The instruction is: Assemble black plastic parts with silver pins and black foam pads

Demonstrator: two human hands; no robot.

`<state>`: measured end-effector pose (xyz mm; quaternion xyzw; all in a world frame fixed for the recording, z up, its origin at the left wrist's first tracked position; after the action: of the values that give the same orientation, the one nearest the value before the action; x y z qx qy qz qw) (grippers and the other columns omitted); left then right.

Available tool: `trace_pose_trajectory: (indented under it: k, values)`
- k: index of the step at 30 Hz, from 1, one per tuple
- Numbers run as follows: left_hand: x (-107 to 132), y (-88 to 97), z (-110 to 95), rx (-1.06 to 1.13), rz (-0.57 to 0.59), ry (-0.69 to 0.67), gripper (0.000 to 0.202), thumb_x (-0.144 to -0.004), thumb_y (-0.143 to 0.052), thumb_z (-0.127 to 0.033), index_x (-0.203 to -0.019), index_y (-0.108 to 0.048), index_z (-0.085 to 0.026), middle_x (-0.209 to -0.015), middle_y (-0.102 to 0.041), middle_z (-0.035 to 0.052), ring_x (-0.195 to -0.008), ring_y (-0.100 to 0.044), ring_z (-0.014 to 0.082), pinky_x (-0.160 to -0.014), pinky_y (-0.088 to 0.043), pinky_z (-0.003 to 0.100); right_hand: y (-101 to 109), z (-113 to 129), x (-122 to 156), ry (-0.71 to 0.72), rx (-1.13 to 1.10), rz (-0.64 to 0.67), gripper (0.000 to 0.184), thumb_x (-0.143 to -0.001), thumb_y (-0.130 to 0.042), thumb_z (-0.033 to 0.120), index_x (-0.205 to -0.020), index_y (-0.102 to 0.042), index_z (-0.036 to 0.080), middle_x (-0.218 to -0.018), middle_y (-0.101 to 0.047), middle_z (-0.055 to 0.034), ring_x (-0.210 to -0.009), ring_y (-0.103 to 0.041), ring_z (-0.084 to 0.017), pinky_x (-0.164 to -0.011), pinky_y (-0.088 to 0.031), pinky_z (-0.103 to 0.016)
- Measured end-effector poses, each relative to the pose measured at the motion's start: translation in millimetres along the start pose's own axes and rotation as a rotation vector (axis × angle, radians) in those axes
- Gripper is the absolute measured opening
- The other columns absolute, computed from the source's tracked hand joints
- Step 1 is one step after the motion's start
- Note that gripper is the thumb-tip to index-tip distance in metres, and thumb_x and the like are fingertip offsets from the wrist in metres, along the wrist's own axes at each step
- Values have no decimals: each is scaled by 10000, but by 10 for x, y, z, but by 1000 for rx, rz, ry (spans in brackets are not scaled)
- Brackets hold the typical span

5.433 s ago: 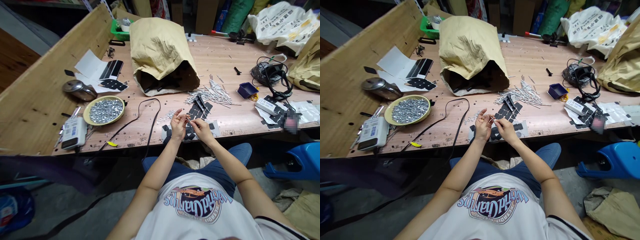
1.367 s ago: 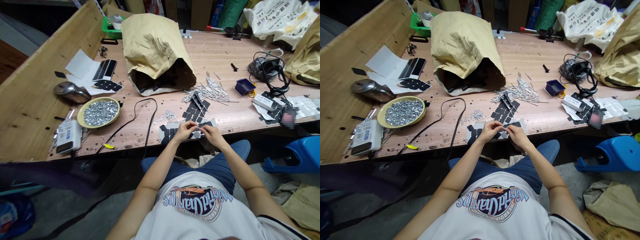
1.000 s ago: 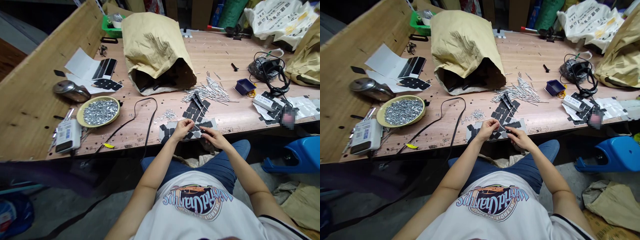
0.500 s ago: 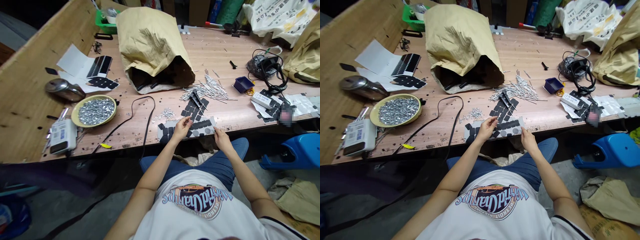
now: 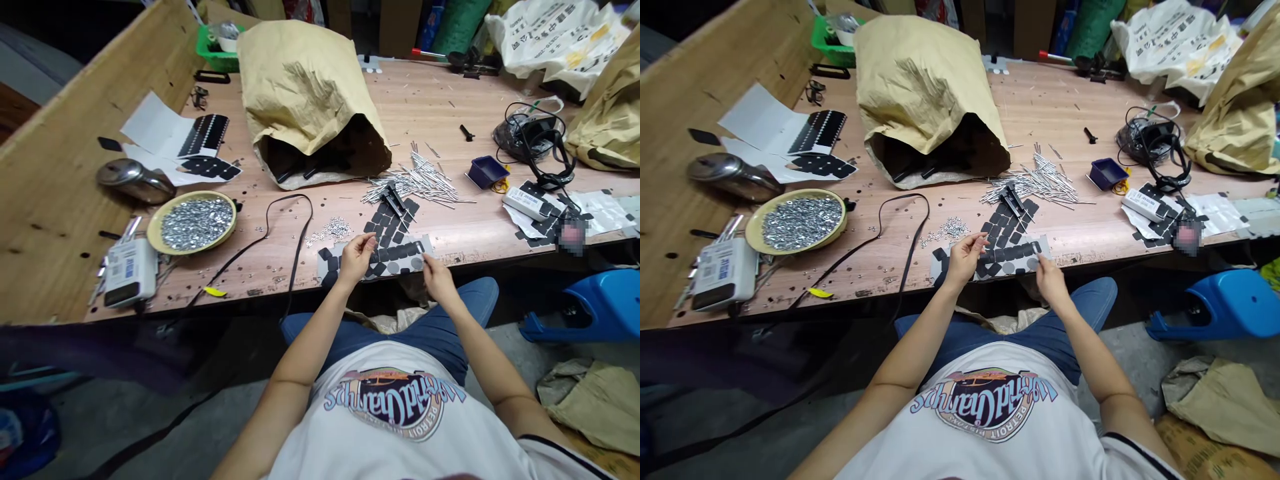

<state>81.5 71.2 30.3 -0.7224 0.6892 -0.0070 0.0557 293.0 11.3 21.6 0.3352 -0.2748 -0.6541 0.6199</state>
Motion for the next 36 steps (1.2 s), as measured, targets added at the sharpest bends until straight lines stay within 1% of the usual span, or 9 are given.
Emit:
trace_pose_trajectory:
  k: [2,5,9,14,18,22,29,33,36]
  values:
    - [11,10,-1,5,-5,9,375,-742,-647,-508,-912,-693,-177,-781,-690,44,-631,-605,127,-597,-503,243,-13,1,6,-29,-40,26,338,-865,-418,257,-1102,-653,203,-829,-680,-70,-577,-597,-151,-635,-533,-314]
    - [23,17,-2,18,-8,17,379,-734,-650,-518,-898,-694,-179,-771,-693,43,-632,-611,130,-597,-509,246,-115,17,35,-58,-159,165,333,-860,-447,287,-1112,-647,200,-730,-662,-32,-429,-522,-105,-520,-512,-266]
    - [31,29,-19,4,-24,8,387,-732,-646,-519,-890,-695,-169,-772,-695,49,-655,-622,136,-606,-510,244,-69,-12,57,-169,-292,78,362,-854,-438,297,-1136,-633,182,-603,-613,-1,-341,-464,-85,-361,-417,-213]
    - [41,24,-38,-42,-25,33,356,-756,-625,-473,-903,-693,-155,-757,-693,49,-615,-605,121,-596,-500,239,-215,95,148,-333,-414,310,410,-830,-459,322,-1186,-612,187,-445,-505,67,-322,-471,-90,-344,-407,-193]
    - [46,39,-66,-62,-53,30,286,-760,-624,-398,-894,-696,-156,-766,-699,47,-641,-614,126,-618,-499,237,-63,23,150,-520,-375,145,450,-836,-435,309,-1224,-582,135,-391,-459,71,-336,-485,-109,-385,-445,-217]
    - [67,-8,-16,-70,-46,76,213,-774,-603,-330,-860,-699,-160,-752,-696,39,-601,-593,113,-606,-484,231,-223,178,186,-399,-464,281,437,-826,-415,318,-1182,-611,159,-460,-483,67,-341,-473,-85,-374,-428,-201]
    - [189,-239,175,70,94,264,161,-754,-629,-281,-816,-704,-153,-695,-680,25,-554,-540,85,-524,-416,195,-135,342,216,-145,-501,252,534,-856,-431,381,-1359,-444,205,-513,-466,90,-346,-436,-57,-374,-412,-180]
    - [285,-451,210,281,224,396,200,-731,-669,-323,-742,-687,-124,-666,-664,37,-514,-511,65,-473,-371,180,-52,430,202,-14,-521,219,458,-885,-419,383,-1299,-504,206,-573,-467,70,-375,-436,-46,-379,-406,-172]
    - [328,-512,172,392,213,420,247,-712,-693,-369,-737,-671,-123,-654,-648,29,-513,-514,57,-473,-367,174,-38,470,195,35,-528,204,418,-904,-411,375,-1276,-515,218,-609,-473,60,-389,-436,-40,-373,-399,-164]
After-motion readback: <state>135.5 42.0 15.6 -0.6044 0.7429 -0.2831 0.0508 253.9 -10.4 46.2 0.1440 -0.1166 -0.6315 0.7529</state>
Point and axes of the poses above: each hand's wrist, its own x-axis away from the middle knuckle, its own y-axis out of the back of the hand, z = x × y, the point moved 7 cm from there along -x, towards the middle knuckle
